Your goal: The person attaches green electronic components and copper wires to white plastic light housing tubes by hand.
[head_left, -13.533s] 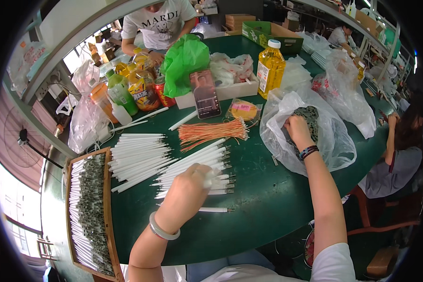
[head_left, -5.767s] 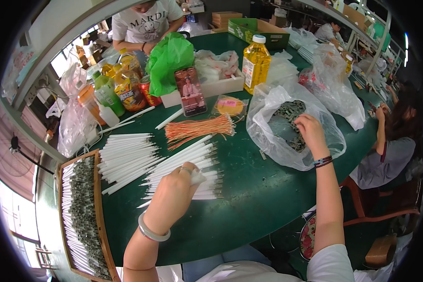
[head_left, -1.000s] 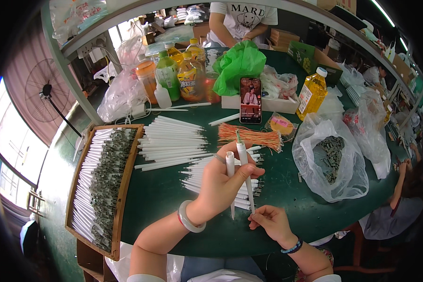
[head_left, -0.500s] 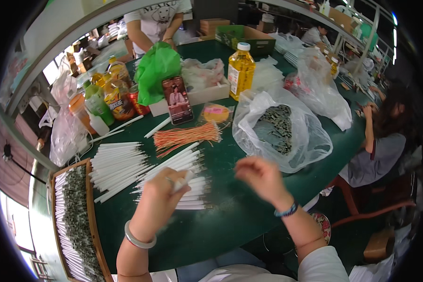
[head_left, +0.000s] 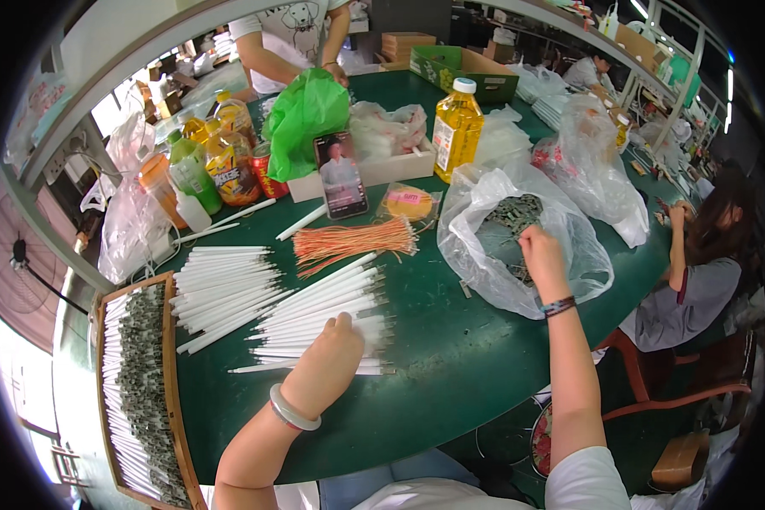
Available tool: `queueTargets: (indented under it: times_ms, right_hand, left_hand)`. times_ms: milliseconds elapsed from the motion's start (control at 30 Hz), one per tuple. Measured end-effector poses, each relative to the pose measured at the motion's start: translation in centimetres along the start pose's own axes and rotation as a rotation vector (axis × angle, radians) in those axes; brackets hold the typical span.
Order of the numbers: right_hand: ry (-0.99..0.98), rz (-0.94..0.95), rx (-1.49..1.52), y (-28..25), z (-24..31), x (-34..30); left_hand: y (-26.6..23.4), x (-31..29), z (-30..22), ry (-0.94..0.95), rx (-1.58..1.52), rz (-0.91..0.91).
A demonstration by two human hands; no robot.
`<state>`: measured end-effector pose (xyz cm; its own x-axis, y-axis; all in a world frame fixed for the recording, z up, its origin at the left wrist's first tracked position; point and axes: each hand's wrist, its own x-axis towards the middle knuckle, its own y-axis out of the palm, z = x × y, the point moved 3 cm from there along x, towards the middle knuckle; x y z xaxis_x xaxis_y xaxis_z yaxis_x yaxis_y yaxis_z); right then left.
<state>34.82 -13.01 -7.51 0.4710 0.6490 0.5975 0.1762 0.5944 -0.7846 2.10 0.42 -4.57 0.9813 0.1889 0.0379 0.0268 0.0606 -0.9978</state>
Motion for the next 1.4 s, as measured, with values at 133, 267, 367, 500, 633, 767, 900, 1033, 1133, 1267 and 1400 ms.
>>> queueTargets:
  times_ms: [133, 267, 367, 500, 633, 767, 900, 1033, 1133, 1267, 1400]
  right_hand:
    - [0.208, 0.034, 0.754, -3.9, 8.6, 0.4]
    - [-0.108, 0.576, 1.057, -5.8, 18.0, -1.6]
    - [-0.034, 0.741, 1.221, -6.2, 19.8, -1.5]
    - [0.145, 0.777, 1.598, -5.8, 20.5, -1.4]
    - [0.025, 0.616, 1.716, -4.7, 21.5, -1.6]
    - [0.039, 0.328, 1.756, -4.3, 21.3, -1.2]
    - [0.167, 0.265, 1.817, -4.6, 21.2, -1.0]
    - [0.145, 0.318, 1.778, -4.1, 20.8, -1.3]
    - [0.198, 0.315, 1.820, -4.4, 20.6, -1.4]
    - [0.186, 0.243, 1.786, -4.5, 20.7, -1.3]
    - [0.136, 0.248, 1.682, -4.7, 20.7, -1.4]
  left_hand:
    - [-1.7, 0.1, 1.0, -0.207, -0.418, -0.181]
    - [-4.4, 0.4, 0.4, -0.175, -0.747, -0.427]
    - [-4.0, 0.2, 0.3, -0.138, -0.889, -0.465]
    - [-4.7, -0.2, 0.8, -0.244, -0.955, -0.388]
    - [-4.3, -0.3, 1.0, -0.344, -1.225, -0.291]
    - [-4.3, -0.1, 1.3, -0.183, -1.329, -0.398]
    - [-3.6, 0.2, 1.6, -0.295, -1.927, -0.169]
    - [-3.2, 0.4, 1.2, -0.299, -1.737, -0.229]
    - [-3.7, 0.2, 0.8, -0.258, -1.619, -0.246]
    - [-4.0, 0.1, 0.0, -0.252, -1.695, -0.455]
    - [-4.1, -0.1, 0.1, -0.080, -1.544, -0.394]
